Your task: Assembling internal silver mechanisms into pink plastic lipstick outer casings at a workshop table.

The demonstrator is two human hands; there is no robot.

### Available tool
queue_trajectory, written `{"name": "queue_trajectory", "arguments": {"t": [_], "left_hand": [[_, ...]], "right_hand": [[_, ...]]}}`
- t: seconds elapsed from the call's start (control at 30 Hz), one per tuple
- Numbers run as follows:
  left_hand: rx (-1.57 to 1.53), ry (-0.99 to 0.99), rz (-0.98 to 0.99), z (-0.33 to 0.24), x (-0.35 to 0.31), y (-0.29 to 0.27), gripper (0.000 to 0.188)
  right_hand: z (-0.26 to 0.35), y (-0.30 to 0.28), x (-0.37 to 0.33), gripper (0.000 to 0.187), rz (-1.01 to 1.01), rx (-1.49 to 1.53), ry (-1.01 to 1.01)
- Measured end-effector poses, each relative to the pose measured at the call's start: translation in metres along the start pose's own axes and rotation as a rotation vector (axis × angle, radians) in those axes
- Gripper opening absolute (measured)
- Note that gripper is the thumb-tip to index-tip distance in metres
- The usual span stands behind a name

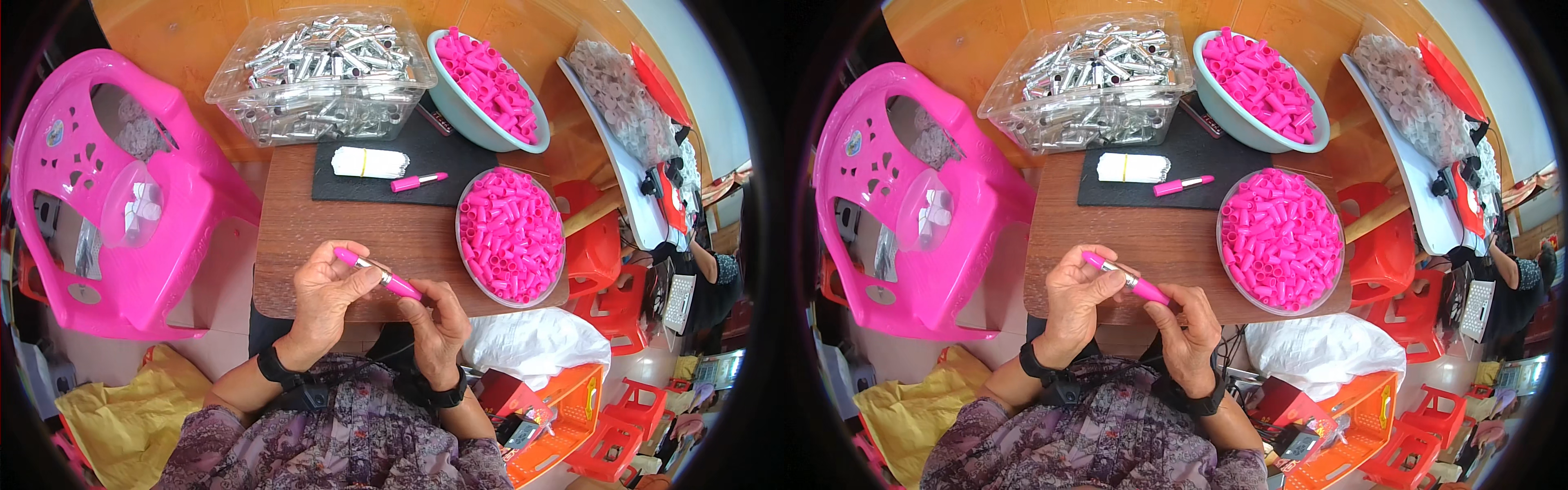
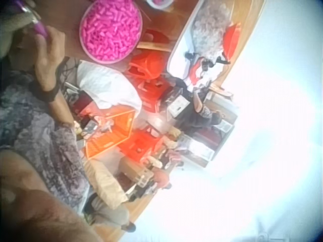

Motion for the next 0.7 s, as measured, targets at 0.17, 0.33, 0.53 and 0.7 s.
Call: {"name": "queue_trajectory", "arguments": {"t": [0.17,0.33,0.53,0.7], "left_hand": [[-0.010,-0.034,0.020,0.001,0.001,-0.001,0.026],[-0.010,-0.028,0.063,0.002,0.003,-0.001,0.027],[-0.012,-0.013,0.083,-0.005,0.003,0.003,0.027],[0.035,-0.015,0.020,-0.003,0.003,-0.001,0.027]], "right_hand": [[-0.003,0.002,0.000,0.022,-0.007,0.050,0.035],[0.002,0.002,0.002,0.021,-0.009,-0.031,-0.016],[-0.003,0.005,0.002,0.023,0.023,0.049,0.066],[0.008,0.003,0.003,0.023,0.005,-0.124,-0.077]]}}
Point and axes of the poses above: each hand's wrist, its own x-axis towards the middle knuckle, its own y-axis out of the palm, z = x × y, the point moved 10 cm from there along x, towards the middle knuckle, and after that the axes turned 1 degree about -x, right-handed, at the moved point
